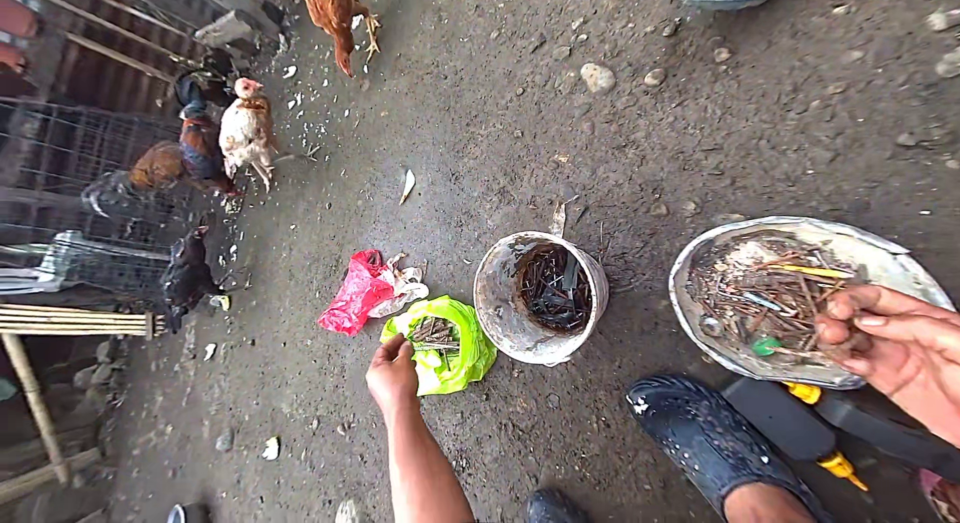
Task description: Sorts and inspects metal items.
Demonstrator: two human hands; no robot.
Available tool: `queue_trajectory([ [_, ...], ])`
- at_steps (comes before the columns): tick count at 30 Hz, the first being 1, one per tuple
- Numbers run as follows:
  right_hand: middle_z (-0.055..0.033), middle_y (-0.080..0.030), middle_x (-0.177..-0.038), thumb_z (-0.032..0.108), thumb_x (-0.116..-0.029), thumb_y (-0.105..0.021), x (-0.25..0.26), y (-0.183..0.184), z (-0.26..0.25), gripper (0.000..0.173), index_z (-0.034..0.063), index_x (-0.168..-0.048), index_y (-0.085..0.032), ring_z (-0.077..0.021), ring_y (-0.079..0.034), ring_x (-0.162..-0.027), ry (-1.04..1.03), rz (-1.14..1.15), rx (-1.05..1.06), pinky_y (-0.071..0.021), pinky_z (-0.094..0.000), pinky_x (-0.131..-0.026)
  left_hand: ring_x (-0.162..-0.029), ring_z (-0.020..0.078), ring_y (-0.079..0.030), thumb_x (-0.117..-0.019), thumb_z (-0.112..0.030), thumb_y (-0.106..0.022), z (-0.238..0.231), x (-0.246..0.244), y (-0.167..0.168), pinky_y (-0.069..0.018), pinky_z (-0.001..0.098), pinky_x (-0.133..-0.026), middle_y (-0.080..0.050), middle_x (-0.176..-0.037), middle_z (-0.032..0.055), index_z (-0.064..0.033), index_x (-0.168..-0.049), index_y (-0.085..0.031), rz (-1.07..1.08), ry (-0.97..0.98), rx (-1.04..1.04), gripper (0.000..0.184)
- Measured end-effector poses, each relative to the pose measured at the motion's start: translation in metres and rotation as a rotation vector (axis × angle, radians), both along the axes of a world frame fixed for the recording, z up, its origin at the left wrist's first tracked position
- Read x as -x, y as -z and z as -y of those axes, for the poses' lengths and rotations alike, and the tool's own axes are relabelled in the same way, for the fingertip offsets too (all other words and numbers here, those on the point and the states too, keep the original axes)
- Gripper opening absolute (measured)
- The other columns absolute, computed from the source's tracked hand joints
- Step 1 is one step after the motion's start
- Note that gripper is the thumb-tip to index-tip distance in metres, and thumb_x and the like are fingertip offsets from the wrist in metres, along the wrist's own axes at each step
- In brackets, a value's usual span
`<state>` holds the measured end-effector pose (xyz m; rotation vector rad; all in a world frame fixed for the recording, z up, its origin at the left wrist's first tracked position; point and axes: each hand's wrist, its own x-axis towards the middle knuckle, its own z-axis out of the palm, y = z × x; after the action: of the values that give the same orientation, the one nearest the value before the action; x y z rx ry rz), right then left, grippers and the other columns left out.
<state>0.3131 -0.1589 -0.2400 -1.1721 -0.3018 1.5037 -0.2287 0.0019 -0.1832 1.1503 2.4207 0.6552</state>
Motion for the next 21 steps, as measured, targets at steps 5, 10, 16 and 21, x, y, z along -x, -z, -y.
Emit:
queue_trajectory([
  [5, -0.0066, -0.074, -0.094, 0.014, -0.0986, -0.039, -0.003, 0.000, 0.006, 0.031, 0.0157, -0.103, -0.069, -0.0127, -0.072, -0.075, -0.013, 0.018, -0.031, -0.0605, -0.0245, -0.064, -0.086, 0.0233, -0.070, -0.1020, -0.013, -0.063, 0.004, -0.017, -0.004, -0.0587, 0.0417, -0.076, -0.070, -0.111, 0.0174, 0.0023, -0.127, -0.064, 0.200, -0.050, -0.073, 0.029],
  [10, -0.0150, -0.074, -0.110, 0.018, -0.0999, -0.051, 0.005, -0.022, 0.003, 0.021, 0.0122, -0.111, -0.068, -0.0212, -0.075, -0.091, -0.017, 0.019, -0.059, -0.0634, -0.0309, -0.075, -0.074, 0.0158, -0.071, -0.0998, -0.008, -0.063, -0.001, -0.084, -0.058, -0.0596, 0.0290, -0.061, -0.074, -0.098, 0.0099, 0.0010, -0.119, -0.068, 0.318, 0.188, -0.198, 0.021],
  [16, -0.0154, -0.072, -0.121, 0.015, -0.1010, -0.050, 0.021, -0.048, 0.000, 0.017, 0.0128, -0.111, -0.063, -0.0247, -0.073, -0.104, -0.019, -0.088, -0.156, -0.0608, -0.0374, -0.085, -0.070, 0.0067, -0.068, -0.1018, -0.014, -0.059, 0.018, -0.135, -0.091, -0.0588, 0.0254, -0.057, -0.071, -0.093, 0.0002, 0.0021, -0.120, -0.062, 0.282, 0.652, -0.129, 0.024],
  [21, -0.0224, -0.068, -0.129, 0.014, -0.1051, -0.045, 0.028, -0.045, 0.001, 0.015, 0.0113, -0.113, -0.058, -0.0317, -0.071, -0.113, 0.044, -0.291, -0.206, -0.0590, -0.0391, -0.093, -0.074, 0.0112, -0.072, -0.1006, -0.014, -0.067, 0.067, -0.247, -0.116, -0.0635, 0.0304, -0.066, -0.076, -0.093, 0.0008, -0.0095, -0.112, -0.074, 0.728, 1.112, 0.076, 0.014],
])
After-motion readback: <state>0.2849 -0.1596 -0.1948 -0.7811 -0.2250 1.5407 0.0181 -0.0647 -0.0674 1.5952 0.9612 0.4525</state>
